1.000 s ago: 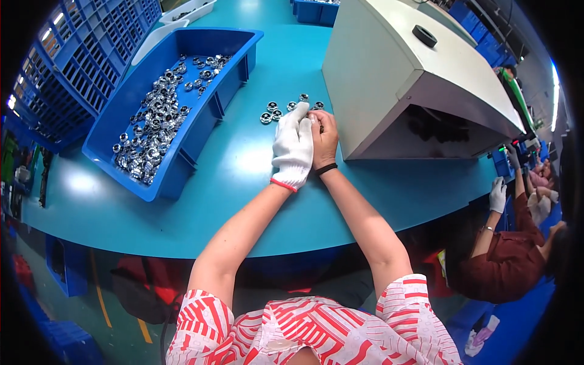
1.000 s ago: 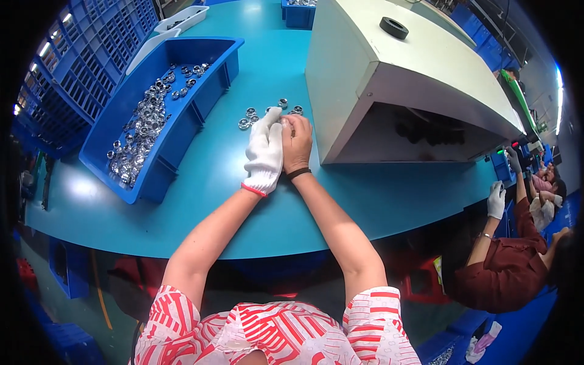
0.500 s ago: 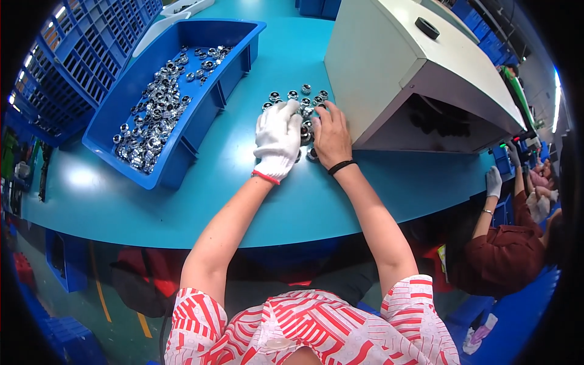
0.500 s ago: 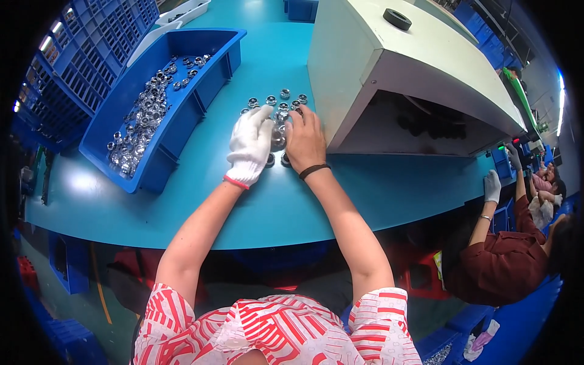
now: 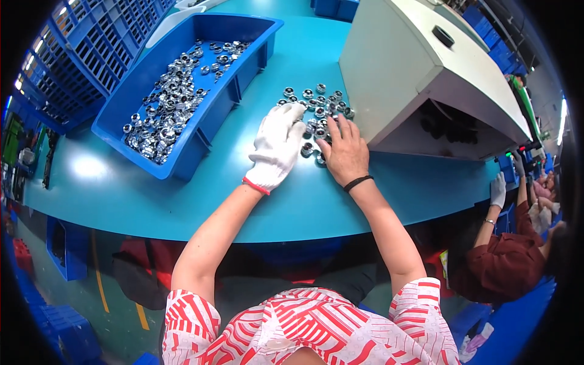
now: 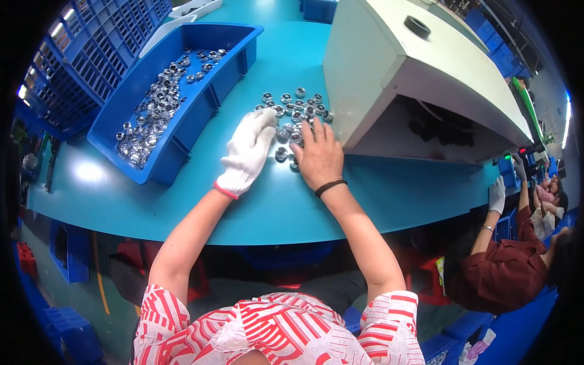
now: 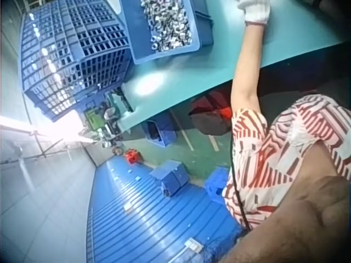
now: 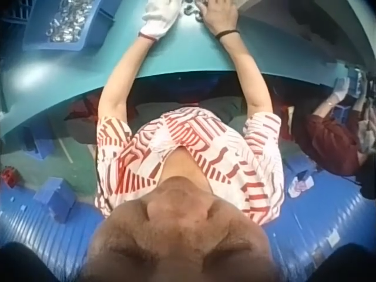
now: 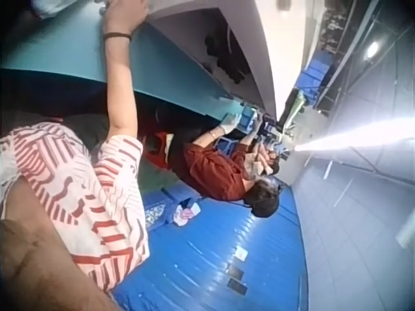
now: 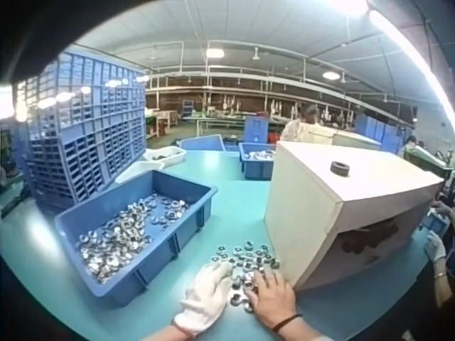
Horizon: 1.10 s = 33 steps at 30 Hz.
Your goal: Assembling toy wheels by inserting a silver metal rim into a black rubber or plastic tire casing.
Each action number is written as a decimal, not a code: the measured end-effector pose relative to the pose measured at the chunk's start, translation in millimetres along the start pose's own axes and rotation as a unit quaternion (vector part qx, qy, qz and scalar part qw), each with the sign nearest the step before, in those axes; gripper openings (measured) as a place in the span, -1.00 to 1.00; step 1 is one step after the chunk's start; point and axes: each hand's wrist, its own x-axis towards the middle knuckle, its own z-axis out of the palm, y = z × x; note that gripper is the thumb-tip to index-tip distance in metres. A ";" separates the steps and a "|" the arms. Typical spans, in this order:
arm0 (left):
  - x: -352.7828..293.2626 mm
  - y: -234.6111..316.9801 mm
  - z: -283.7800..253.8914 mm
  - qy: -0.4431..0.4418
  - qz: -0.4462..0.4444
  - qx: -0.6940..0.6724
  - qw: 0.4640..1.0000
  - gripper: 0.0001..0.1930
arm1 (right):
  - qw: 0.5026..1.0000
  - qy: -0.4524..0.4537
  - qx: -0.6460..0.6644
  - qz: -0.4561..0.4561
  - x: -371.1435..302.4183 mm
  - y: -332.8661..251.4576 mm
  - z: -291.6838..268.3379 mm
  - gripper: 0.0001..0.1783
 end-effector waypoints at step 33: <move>74.8 -82.4 -261.1 -0.436 -0.297 0.253 0.811 0.12 | 0.669 -0.683 0.278 -0.092 224.2 -233.4 23.1 0.20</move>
